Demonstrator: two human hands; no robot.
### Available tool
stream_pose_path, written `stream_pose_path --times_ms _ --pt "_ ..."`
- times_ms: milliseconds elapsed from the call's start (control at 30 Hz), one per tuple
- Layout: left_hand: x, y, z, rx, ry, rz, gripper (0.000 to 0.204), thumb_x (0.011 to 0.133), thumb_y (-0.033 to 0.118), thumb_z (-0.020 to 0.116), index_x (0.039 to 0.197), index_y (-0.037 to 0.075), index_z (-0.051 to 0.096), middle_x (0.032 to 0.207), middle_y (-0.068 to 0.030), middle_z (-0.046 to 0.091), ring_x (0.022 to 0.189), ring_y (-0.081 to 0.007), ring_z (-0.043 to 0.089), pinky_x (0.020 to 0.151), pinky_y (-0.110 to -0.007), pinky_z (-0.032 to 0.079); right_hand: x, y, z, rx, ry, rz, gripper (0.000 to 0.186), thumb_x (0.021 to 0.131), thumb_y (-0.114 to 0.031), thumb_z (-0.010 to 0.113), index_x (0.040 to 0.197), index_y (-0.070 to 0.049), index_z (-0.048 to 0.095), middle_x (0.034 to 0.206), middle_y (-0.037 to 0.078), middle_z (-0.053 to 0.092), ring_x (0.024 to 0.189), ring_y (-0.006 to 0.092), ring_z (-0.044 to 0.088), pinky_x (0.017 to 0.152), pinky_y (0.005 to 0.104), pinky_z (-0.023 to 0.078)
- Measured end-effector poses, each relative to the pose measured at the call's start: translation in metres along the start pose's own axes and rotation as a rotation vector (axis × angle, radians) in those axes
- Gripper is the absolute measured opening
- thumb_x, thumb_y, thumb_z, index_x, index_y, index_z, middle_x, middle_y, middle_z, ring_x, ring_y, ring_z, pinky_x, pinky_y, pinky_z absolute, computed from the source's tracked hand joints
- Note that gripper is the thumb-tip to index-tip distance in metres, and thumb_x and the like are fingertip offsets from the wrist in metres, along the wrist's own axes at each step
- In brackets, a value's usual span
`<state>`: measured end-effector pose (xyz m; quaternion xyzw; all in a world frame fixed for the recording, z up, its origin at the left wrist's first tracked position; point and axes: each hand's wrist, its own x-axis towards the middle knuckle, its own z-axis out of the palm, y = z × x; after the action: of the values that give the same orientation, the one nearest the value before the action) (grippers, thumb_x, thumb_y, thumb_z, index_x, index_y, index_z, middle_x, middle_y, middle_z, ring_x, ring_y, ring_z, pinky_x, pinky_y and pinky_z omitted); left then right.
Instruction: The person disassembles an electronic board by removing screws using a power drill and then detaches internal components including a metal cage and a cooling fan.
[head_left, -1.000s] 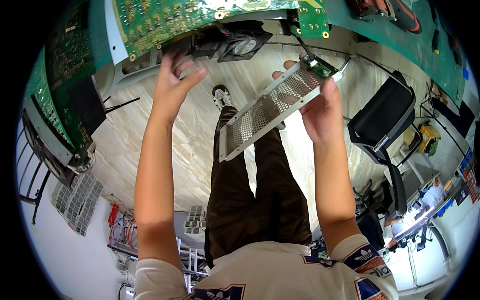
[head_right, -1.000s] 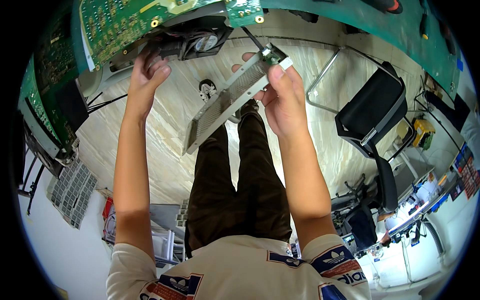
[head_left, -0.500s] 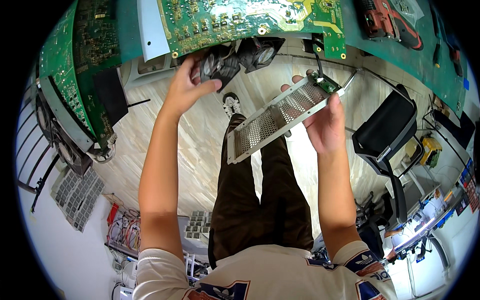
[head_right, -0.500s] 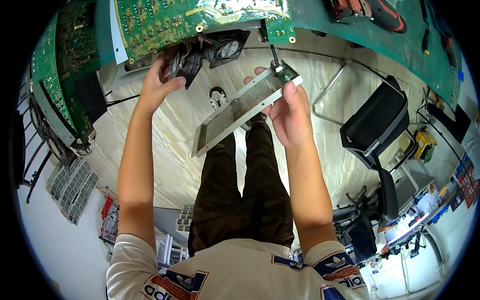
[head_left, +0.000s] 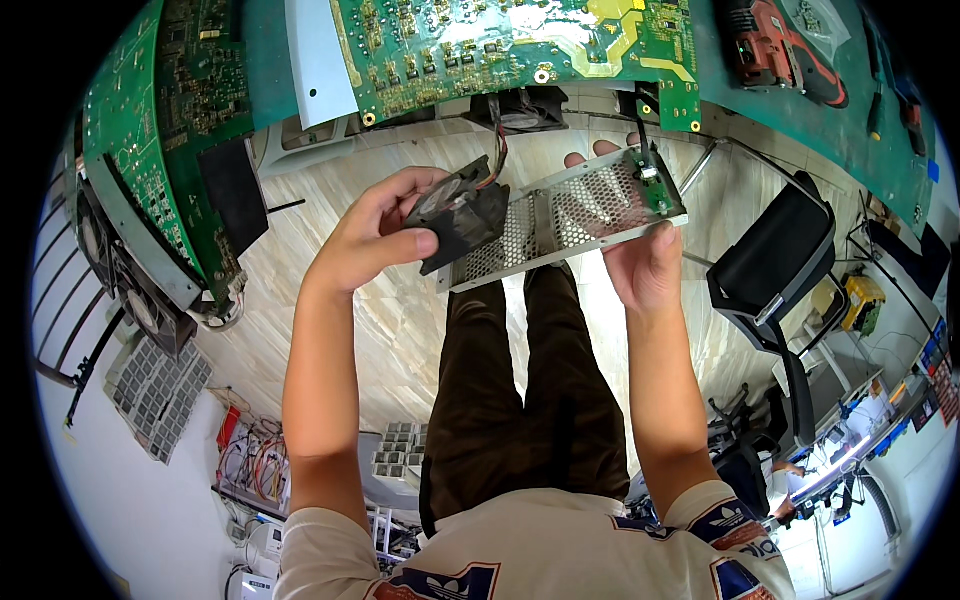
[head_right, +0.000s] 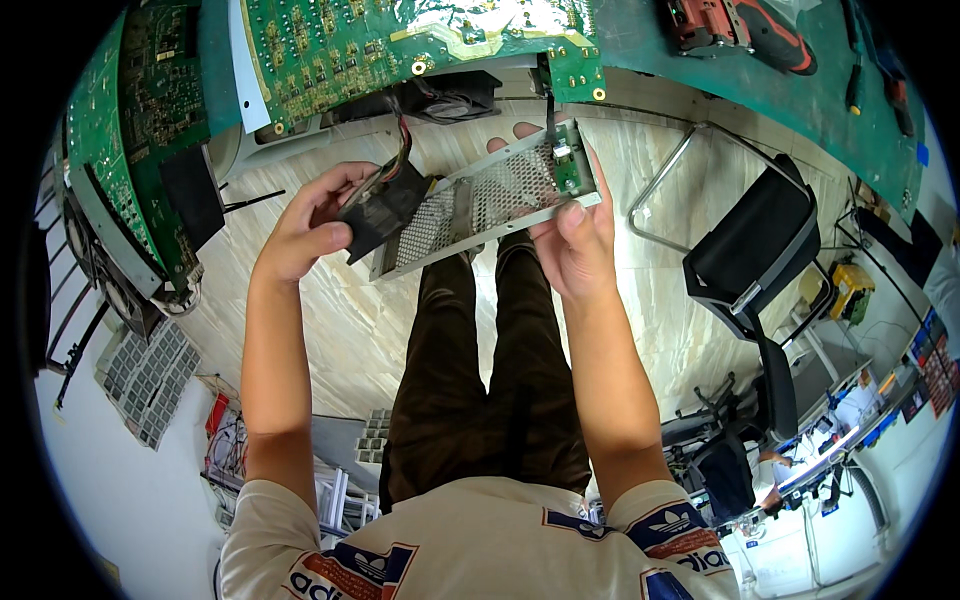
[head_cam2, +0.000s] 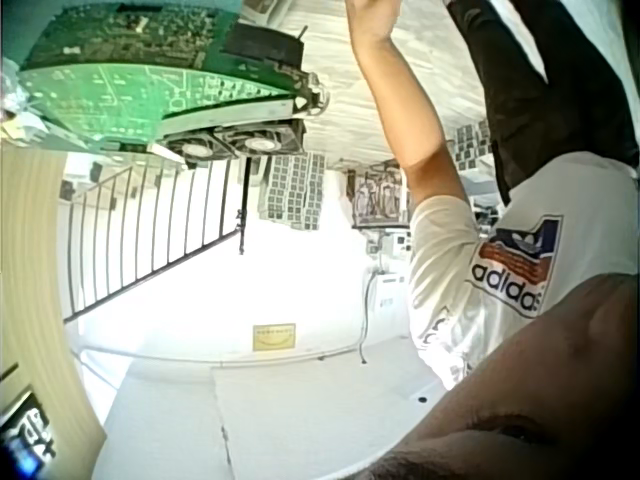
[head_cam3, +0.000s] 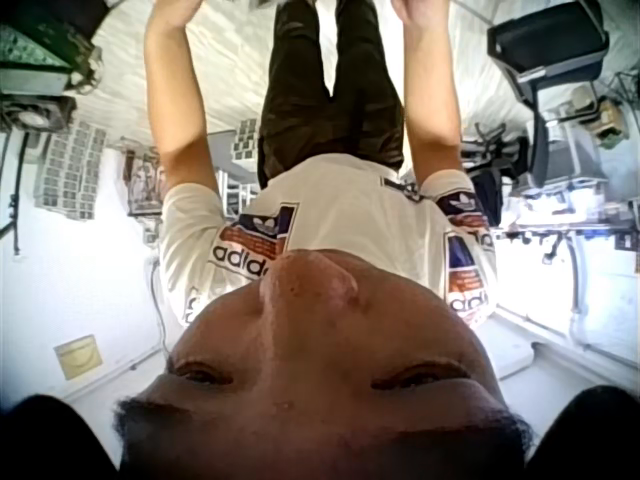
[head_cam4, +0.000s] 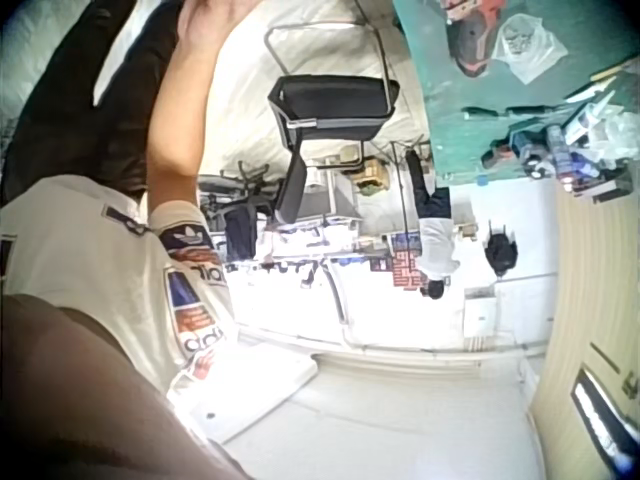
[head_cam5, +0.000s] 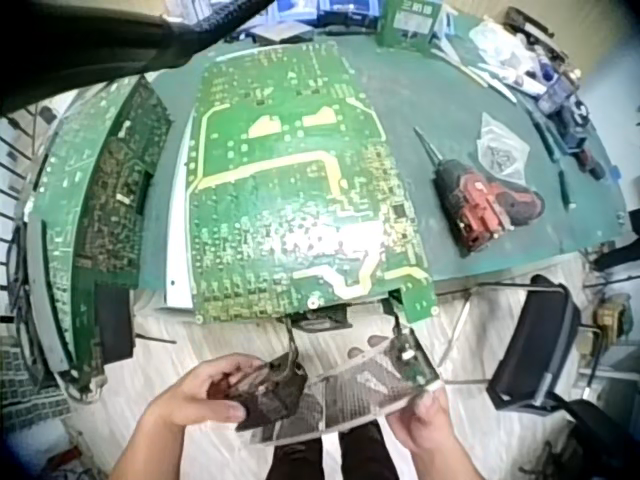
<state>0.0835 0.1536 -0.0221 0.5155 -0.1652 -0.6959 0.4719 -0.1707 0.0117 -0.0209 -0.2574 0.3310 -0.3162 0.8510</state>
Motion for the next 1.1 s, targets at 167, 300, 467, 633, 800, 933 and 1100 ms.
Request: stream_pose_path --times_ms 167,300,467,633,800,933,1100 --pt "0.008 0.007 0.0 0.094 -0.052 0.094 0.077 0.068 0.021 0.08 0.132 -0.008 0.048 0.119 -0.0115 0.063 0.109 -0.0167 0.06 0.098 -0.029 0.044 0.002 0.005 0.002 0.04 -0.006 -0.029 0.1 0.078 -0.047 0.079 0.149 -0.001 0.026 0.142 0.021 0.044 0.132 0.0442 0.045 0.107 0.0546 0.042" --pt "0.01 0.011 -0.005 -0.005 -0.101 0.038 0.079 0.068 0.029 0.08 0.131 -0.009 0.051 0.118 -0.0132 0.065 0.109 -0.0188 0.061 0.098 -0.03 0.044 0.002 0.005 0.002 0.1 -0.018 -0.033 0.09 0.083 -0.046 0.075 0.147 0.0 0.03 0.142 0.021 0.044 0.132 0.0441 0.046 0.106 0.0553 0.043" --pt "0.014 0.004 -0.004 -0.013 -0.108 0.034 0.083 0.07 0.041 0.076 0.131 -0.01 0.052 0.116 -0.0149 0.066 0.107 -0.0202 0.063 0.096 -0.03 0.046 0.001 0.001 0.003 0.113 -0.025 -0.027 0.083 0.087 -0.045 0.071 0.144 0.002 0.034 0.141 0.021 0.046 0.13 0.0439 0.047 0.104 0.0559 0.044" --pt "0.015 0.001 -0.004 -0.05 -0.11 0.045 0.084 0.072 0.047 0.074 0.131 -0.01 0.053 0.117 -0.0152 0.066 0.107 -0.0202 0.063 0.096 -0.031 0.046 -0.001 -0.002 0.003 0.072 0.047 -0.021 0.079 0.087 -0.044 0.071 0.141 0.003 0.037 0.136 0.02 0.051 0.125 0.042 0.053 0.099 0.0525 0.05" --pt "0.015 0.0 0.001 0.015 -0.014 0.094 0.086 0.074 0.051 0.073 0.132 -0.009 0.05 0.121 -0.0154 0.063 0.106 -0.0195 0.062 0.097 -0.03 0.045 -0.004 -0.014 0.007 -0.117 0.122 0.003 0.073 0.088 -0.042 0.07 0.138 0.002 0.04 0.129 0.019 0.055 0.118 0.0375 0.06 0.09 0.0446 0.058" --pt "0.015 0.001 0.001 -0.032 -0.022 0.065 0.091 0.075 0.057 0.071 0.133 -0.009 0.048 0.123 -0.0169 0.062 0.105 -0.0214 0.063 0.092 -0.032 0.049 -0.006 -0.023 0.0 -0.14 0.148 0.068 0.071 0.087 -0.041 0.07 0.138 0.001 0.042 0.125 0.019 0.058 0.115 0.0361 0.062 0.089 0.0437 0.058" --pt "0.012 -0.008 0.003 -0.297 -0.133 0.009 0.092 0.082 0.062 0.062 0.138 -0.009 0.042 0.124 -0.0213 0.061 0.102 -0.0306 0.065 0.084 -0.037 0.055 -0.003 -0.025 -0.006 -0.12 -0.038 0.17 0.086 0.083 -0.062 0.065 0.138 0.0 0.044 0.129 0.021 0.057 0.112 0.0385 0.063 0.085 0.0471 0.057"
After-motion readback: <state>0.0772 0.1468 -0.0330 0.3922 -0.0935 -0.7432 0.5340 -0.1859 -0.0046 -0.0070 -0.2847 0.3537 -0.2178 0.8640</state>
